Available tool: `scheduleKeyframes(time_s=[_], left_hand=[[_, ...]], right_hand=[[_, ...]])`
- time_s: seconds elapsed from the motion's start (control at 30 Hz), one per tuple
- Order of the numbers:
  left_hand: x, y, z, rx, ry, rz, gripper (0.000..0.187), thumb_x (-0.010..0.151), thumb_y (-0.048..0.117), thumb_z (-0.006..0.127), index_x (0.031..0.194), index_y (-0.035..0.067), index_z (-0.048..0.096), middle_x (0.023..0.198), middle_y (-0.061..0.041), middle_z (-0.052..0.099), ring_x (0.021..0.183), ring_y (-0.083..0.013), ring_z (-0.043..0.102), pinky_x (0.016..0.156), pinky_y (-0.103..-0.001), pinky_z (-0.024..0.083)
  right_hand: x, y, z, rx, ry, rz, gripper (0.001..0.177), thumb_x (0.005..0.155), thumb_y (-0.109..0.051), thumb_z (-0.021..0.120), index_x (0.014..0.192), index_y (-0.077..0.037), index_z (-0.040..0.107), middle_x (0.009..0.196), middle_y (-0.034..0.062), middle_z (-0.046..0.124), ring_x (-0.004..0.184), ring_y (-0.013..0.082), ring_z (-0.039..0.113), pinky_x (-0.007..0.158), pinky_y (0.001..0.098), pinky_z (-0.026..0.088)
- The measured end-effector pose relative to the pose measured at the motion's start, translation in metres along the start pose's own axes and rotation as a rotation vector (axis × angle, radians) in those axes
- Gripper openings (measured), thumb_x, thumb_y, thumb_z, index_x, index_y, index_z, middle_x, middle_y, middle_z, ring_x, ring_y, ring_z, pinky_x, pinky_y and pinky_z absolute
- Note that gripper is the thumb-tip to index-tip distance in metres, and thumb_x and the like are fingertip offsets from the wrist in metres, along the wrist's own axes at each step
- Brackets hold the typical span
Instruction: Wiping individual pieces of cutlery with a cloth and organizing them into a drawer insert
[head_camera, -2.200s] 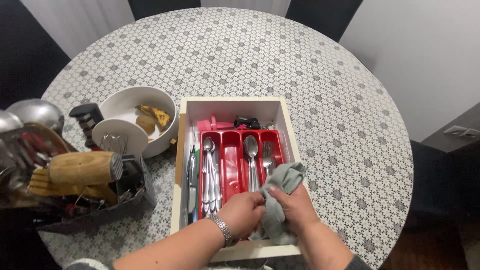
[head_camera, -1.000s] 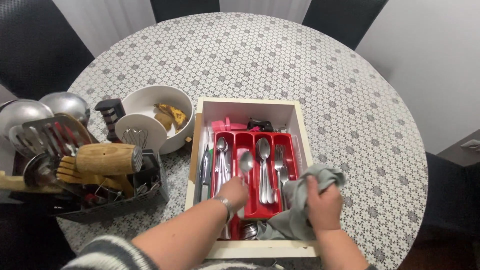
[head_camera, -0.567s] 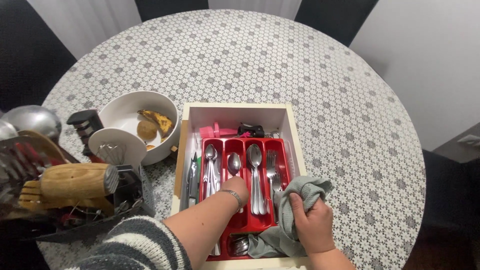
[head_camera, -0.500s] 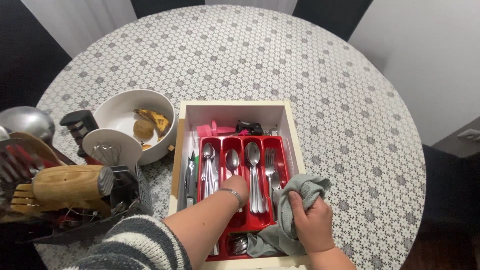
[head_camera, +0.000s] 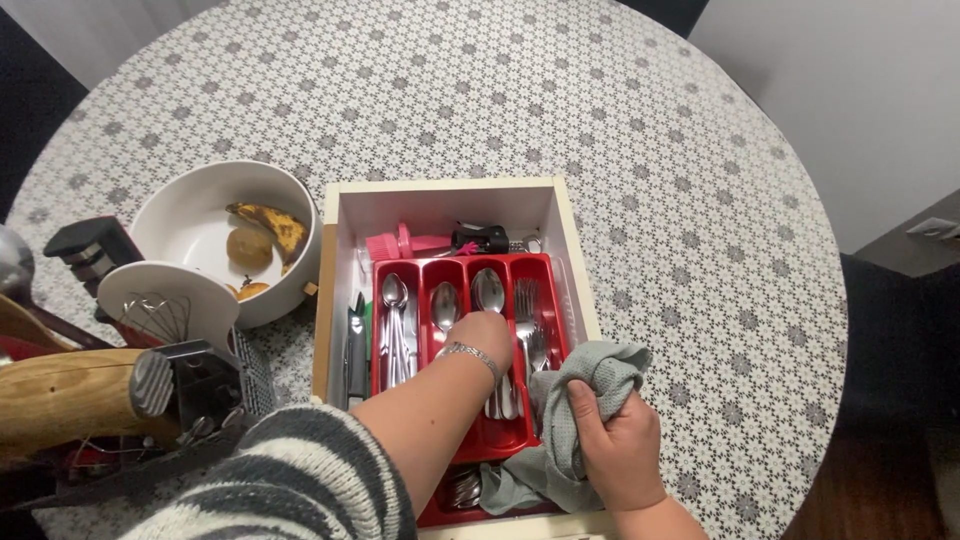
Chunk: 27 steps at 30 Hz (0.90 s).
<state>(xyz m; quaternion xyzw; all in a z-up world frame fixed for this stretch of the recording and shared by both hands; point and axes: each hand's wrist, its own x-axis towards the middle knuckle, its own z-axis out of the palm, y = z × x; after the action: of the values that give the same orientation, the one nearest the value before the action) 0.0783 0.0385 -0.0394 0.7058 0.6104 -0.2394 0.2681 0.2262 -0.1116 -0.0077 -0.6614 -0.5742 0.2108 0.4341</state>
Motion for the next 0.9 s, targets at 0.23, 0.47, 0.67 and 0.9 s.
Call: scheduleKeyframes(time_s=[0.23, 0.47, 0.67, 0.9], left_hand=[[-0.018, -0.014, -0.007, -0.42, 0.115, -0.075, 0.024, 0.088, -0.002, 0.05, 0.097, 0.005, 0.072, 0.092, -0.014, 0.072, 0.083, -0.0304, 0.069, 0.071, -0.039, 0.058], [-0.101, -0.013, -0.014, -0.833, -0.068, -0.034, 0.023, 0.102, 0.008, 0.052, 0.125, 0.005, 0.052, 0.093, -0.005, 0.062, 0.071, -0.0121, 0.059, 0.058, -0.022, 0.052], [-0.162, -0.008, 0.029, -0.525, 0.102, 0.334, 0.023, 0.106, 0.023, 0.039, 0.1, 0.011, 0.057, 0.089, -0.009, 0.067, 0.081, -0.0262, 0.063, 0.069, -0.04, 0.053], [-0.181, -0.04, 0.017, -0.57, 0.096, 0.22, 0.022, 0.106, 0.019, 0.044, 0.103, 0.011, 0.064, 0.093, -0.004, 0.068, 0.082, -0.0154, 0.066, 0.073, -0.03, 0.059]], right_hand=[[0.002, 0.01, 0.002, 0.139, -0.131, 0.145, 0.036, 0.094, -0.038, 0.056, 0.08, -0.008, 0.07, 0.067, 0.005, 0.073, 0.059, 0.0194, 0.071, 0.05, 0.0296, 0.058], [0.008, -0.011, 0.009, 0.318, -0.245, 0.233, 0.024, 0.098, -0.023, 0.048, 0.101, -0.004, 0.062, 0.091, 0.0126, 0.071, 0.08, 0.0241, 0.072, 0.068, 0.0305, 0.066], [0.015, -0.015, 0.015, -0.328, -0.316, 0.087, 0.011, 0.096, -0.008, 0.059, 0.105, -0.005, 0.063, 0.098, 0.013, 0.07, 0.087, 0.0285, 0.074, 0.077, 0.035, 0.069], [0.024, 0.025, 0.016, -0.355, -0.12, 0.256, 0.017, 0.099, -0.017, 0.059, 0.097, 0.001, 0.059, 0.091, 0.0143, 0.069, 0.077, 0.0281, 0.07, 0.065, 0.038, 0.062]])
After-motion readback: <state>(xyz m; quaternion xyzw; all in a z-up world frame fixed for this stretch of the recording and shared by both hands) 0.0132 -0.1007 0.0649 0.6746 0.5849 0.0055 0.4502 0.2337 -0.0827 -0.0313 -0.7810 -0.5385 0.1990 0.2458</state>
